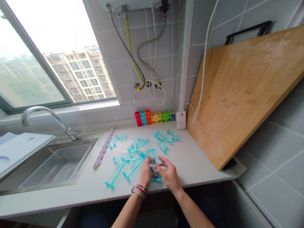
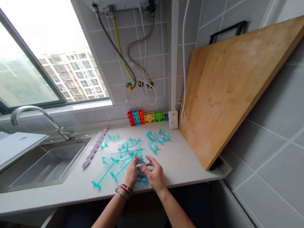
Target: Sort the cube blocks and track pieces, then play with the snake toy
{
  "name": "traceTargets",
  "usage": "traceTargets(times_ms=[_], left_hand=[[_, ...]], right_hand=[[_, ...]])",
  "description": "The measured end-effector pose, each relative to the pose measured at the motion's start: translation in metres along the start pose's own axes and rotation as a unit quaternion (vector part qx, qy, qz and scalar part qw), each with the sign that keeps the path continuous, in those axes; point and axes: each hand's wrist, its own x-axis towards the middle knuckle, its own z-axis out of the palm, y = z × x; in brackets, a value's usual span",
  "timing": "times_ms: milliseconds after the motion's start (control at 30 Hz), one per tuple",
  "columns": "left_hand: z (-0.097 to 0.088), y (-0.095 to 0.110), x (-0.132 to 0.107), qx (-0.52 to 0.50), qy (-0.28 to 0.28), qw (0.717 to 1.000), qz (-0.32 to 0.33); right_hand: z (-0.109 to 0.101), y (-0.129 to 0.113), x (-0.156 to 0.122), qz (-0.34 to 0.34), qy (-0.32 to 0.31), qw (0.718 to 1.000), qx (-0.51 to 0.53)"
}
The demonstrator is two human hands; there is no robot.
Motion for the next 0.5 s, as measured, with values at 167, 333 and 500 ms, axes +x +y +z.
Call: traceTargets(times_ms=[167,333,500], left_hand=[[-0.007,-0.006,-0.010,-0.052,-0.086,0.995,-0.013],[-0.012,-0.008,-0.014,-0.124,-0.162,0.979,-0.017],[-0.014,-0.009,-0.015,-0.180,-0.175,0.968,-0.005]], right_hand=[[-0.017,-0.022,-0.003,-0.047,-0.029,0.993,-0.106],[-0.080,-0.053,0.038,-0.097,-0.003,0.940,-0.326],[-0.154,-0.067,0.105,-0.086,0.060,0.786,-0.609]])
